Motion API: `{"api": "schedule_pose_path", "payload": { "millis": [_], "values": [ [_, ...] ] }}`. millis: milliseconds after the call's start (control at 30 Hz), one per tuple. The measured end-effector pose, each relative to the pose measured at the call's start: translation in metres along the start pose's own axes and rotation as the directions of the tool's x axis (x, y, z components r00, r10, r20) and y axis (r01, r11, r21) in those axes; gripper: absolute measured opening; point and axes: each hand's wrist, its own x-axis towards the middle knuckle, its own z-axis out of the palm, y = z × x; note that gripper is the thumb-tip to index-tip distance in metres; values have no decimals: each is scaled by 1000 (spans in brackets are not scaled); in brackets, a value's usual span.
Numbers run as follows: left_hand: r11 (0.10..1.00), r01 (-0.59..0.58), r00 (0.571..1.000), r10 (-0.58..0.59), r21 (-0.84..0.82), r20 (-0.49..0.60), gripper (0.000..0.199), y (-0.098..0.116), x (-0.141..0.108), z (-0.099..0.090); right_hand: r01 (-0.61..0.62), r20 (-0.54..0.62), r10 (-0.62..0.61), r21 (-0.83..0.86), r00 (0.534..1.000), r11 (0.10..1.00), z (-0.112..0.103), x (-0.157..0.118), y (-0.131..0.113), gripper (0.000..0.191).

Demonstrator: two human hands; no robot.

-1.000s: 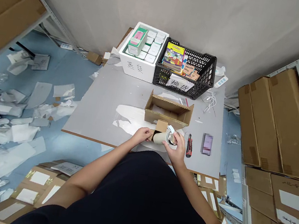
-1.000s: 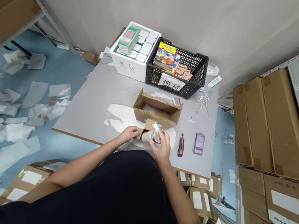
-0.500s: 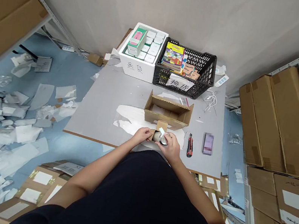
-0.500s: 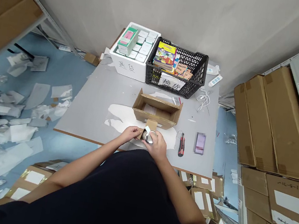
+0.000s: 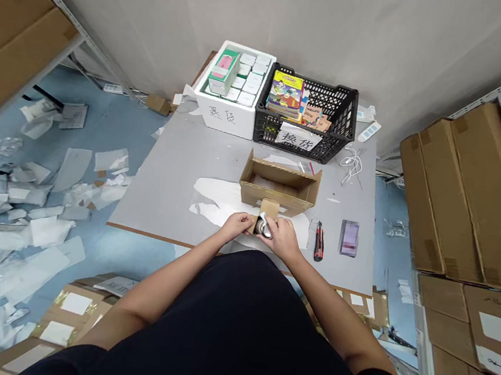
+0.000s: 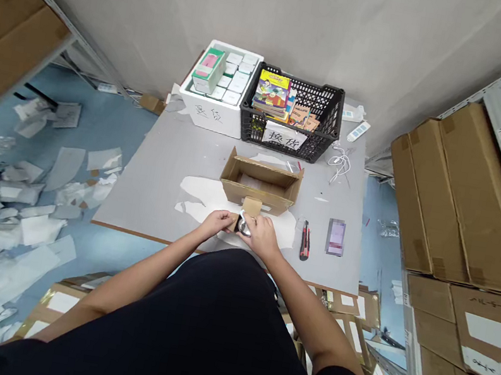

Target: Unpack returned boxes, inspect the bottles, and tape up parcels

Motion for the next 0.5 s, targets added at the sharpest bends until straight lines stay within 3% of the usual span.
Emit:
{"api": "schedule_pose_path", "payload": {
  "millis": [300,500],
  "values": [
    [1000,6,1000,-6,-28,-7,30,-4,1,1,22,108,-11,-100,994,995,-8,6,-7,51],
    [999,9,1000,-10,-37,-16,32,0,1,-2,37,156,-14,-144,988,989,-11,16,-12,56]
  ]
}}
